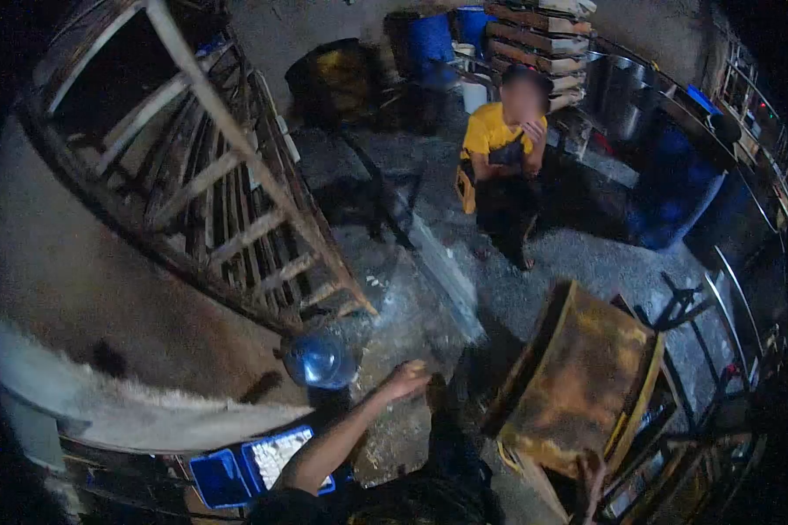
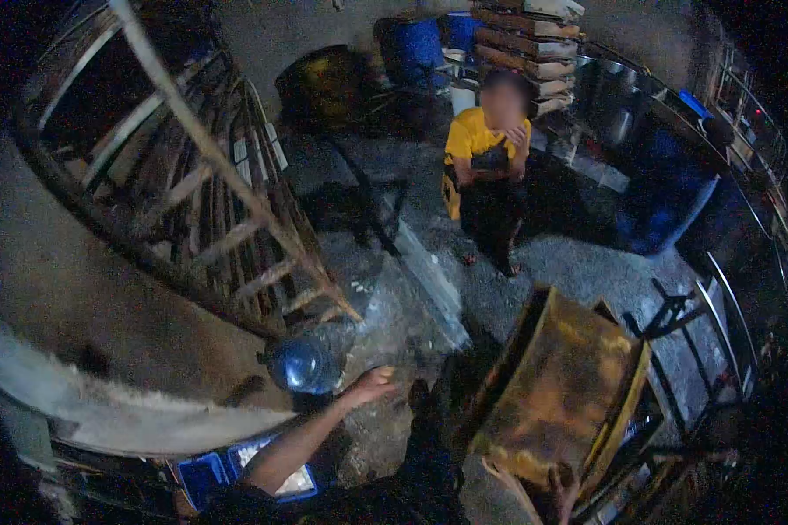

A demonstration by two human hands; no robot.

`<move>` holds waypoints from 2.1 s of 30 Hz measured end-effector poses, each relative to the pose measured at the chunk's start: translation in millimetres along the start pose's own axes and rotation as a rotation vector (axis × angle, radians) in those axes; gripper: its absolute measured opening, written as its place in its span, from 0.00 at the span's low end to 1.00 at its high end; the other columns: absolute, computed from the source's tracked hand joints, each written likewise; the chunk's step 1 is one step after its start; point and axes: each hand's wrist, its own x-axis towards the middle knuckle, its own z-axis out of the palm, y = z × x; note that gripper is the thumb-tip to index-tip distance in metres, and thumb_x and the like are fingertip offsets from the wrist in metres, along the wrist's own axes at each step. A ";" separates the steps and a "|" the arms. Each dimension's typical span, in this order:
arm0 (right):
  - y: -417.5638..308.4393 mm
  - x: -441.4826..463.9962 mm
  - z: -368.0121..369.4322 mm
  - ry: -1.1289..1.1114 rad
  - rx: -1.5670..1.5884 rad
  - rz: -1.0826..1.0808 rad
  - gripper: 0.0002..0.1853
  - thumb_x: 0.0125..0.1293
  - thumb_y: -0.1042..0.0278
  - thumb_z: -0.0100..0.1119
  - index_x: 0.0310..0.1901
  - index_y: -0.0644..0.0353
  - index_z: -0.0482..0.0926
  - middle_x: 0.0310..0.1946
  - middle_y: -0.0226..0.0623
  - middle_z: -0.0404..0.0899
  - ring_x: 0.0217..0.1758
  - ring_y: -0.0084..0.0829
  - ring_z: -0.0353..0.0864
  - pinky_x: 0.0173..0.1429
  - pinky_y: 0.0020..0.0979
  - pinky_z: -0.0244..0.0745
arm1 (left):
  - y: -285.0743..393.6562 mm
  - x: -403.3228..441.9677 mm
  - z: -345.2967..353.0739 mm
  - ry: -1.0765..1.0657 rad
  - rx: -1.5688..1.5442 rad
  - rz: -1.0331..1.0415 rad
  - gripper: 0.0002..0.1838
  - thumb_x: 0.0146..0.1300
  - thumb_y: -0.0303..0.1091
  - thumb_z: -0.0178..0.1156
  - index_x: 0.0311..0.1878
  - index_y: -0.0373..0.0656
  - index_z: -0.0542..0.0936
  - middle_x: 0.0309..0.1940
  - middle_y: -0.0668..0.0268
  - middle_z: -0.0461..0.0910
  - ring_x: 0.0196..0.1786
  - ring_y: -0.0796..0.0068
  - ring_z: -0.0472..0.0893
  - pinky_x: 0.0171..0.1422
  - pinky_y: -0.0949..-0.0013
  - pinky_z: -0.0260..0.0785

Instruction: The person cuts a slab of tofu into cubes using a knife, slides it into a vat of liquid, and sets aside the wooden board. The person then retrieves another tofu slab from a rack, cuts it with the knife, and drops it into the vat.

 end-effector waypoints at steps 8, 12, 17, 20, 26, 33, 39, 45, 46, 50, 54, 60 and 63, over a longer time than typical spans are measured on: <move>-195.4 289.4 352.9 -0.483 -0.273 -0.563 0.22 0.66 0.78 0.62 0.61 0.64 0.74 0.51 0.39 0.83 0.51 0.32 0.83 0.54 0.32 0.78 | -16.5 144.1 -212.2 0.118 0.174 -0.207 0.31 0.61 0.46 0.68 0.61 0.36 0.72 0.55 0.53 0.76 0.55 0.59 0.79 0.56 0.57 0.74; -297.8 312.0 520.8 -0.722 -0.160 -0.153 0.21 0.65 0.79 0.60 0.60 0.63 0.75 0.47 0.38 0.84 0.44 0.27 0.83 0.50 0.29 0.78 | 22.4 254.9 -281.7 0.222 0.207 0.034 0.26 0.58 0.33 0.68 0.58 0.34 0.73 0.51 0.55 0.78 0.54 0.60 0.80 0.52 0.57 0.75; -352.8 393.5 639.8 -0.839 -0.682 -0.548 0.19 0.67 0.73 0.60 0.59 0.65 0.76 0.46 0.41 0.84 0.43 0.28 0.83 0.49 0.31 0.79 | 36.3 424.6 -371.5 0.075 0.166 0.025 0.36 0.57 0.46 0.70 0.64 0.35 0.74 0.57 0.50 0.79 0.58 0.55 0.79 0.60 0.56 0.72; -330.9 450.9 670.7 -0.705 -0.481 -0.219 0.20 0.68 0.70 0.60 0.60 0.66 0.75 0.47 0.42 0.84 0.44 0.31 0.83 0.50 0.34 0.79 | 70.7 497.5 -417.6 0.146 0.146 0.065 0.40 0.55 0.58 0.68 0.62 0.36 0.75 0.57 0.48 0.79 0.62 0.53 0.77 0.66 0.56 0.68; -330.8 538.9 707.5 -0.475 -0.269 0.130 0.23 0.69 0.66 0.60 0.62 0.68 0.73 0.48 0.46 0.82 0.47 0.36 0.84 0.52 0.40 0.80 | 202.4 597.7 -562.1 0.118 0.142 0.128 0.39 0.61 0.50 0.69 0.68 0.35 0.68 0.63 0.51 0.73 0.55 0.59 0.81 0.57 0.61 0.75; -401.7 749.1 841.7 -0.369 -0.200 0.160 0.25 0.71 0.62 0.59 0.63 0.69 0.71 0.50 0.48 0.81 0.50 0.40 0.83 0.54 0.43 0.80 | 187.4 739.3 -795.5 0.458 -0.286 0.099 0.29 0.67 0.43 0.66 0.65 0.37 0.70 0.59 0.56 0.74 0.60 0.63 0.76 0.63 0.58 0.71; -543.2 931.1 1010.7 -0.531 -0.285 0.024 0.25 0.71 0.61 0.58 0.63 0.68 0.71 0.50 0.48 0.81 0.50 0.41 0.83 0.55 0.43 0.79 | 31.4 705.6 -799.6 0.643 -0.377 -0.449 0.32 0.73 0.41 0.58 0.74 0.38 0.61 0.71 0.52 0.65 0.74 0.53 0.62 0.75 0.56 0.58; -614.5 1037.3 1134.9 -0.735 -0.432 0.070 0.26 0.71 0.60 0.58 0.64 0.68 0.71 0.51 0.49 0.81 0.51 0.41 0.82 0.56 0.44 0.77 | 76.5 717.0 -795.3 0.734 -0.722 -0.796 0.32 0.72 0.43 0.57 0.73 0.38 0.62 0.70 0.50 0.66 0.73 0.52 0.63 0.75 0.55 0.58; -624.5 1056.9 1159.0 -0.757 -0.458 0.077 0.26 0.71 0.59 0.57 0.64 0.68 0.71 0.51 0.49 0.80 0.52 0.42 0.82 0.57 0.44 0.77 | 79.4 732.0 -799.1 0.752 -0.759 -0.811 0.32 0.72 0.43 0.57 0.73 0.38 0.62 0.70 0.50 0.66 0.73 0.51 0.63 0.75 0.55 0.58; -697.0 1134.3 1258.5 -0.827 -0.589 0.063 0.26 0.71 0.59 0.57 0.64 0.67 0.70 0.52 0.49 0.80 0.52 0.42 0.81 0.58 0.44 0.76 | 103.8 814.2 -852.0 0.840 -0.810 -0.739 0.33 0.72 0.45 0.57 0.73 0.38 0.63 0.69 0.49 0.66 0.73 0.50 0.64 0.75 0.54 0.58; -778.9 1204.6 1369.6 -0.945 -0.771 -0.008 0.27 0.72 0.58 0.56 0.65 0.67 0.70 0.52 0.49 0.80 0.53 0.43 0.81 0.59 0.45 0.76 | 158.3 897.6 -958.0 1.014 -0.797 -0.547 0.33 0.71 0.46 0.57 0.72 0.38 0.63 0.69 0.48 0.67 0.72 0.49 0.64 0.75 0.53 0.58; -857.5 1260.6 1573.3 -1.163 -0.961 -0.090 0.27 0.72 0.56 0.56 0.65 0.66 0.70 0.53 0.49 0.79 0.54 0.44 0.80 0.60 0.45 0.74 | 251.8 973.8 -1133.6 1.213 -0.811 -0.303 0.34 0.71 0.49 0.57 0.72 0.37 0.64 0.68 0.46 0.67 0.72 0.47 0.65 0.75 0.52 0.58; -860.7 1277.9 1688.1 -1.304 -1.071 -0.121 0.27 0.72 0.56 0.55 0.66 0.66 0.70 0.53 0.49 0.79 0.54 0.44 0.80 0.61 0.45 0.74 | 247.5 1012.1 -1187.2 1.301 -0.821 -0.324 0.34 0.71 0.50 0.57 0.71 0.37 0.65 0.68 0.46 0.68 0.72 0.46 0.65 0.75 0.52 0.57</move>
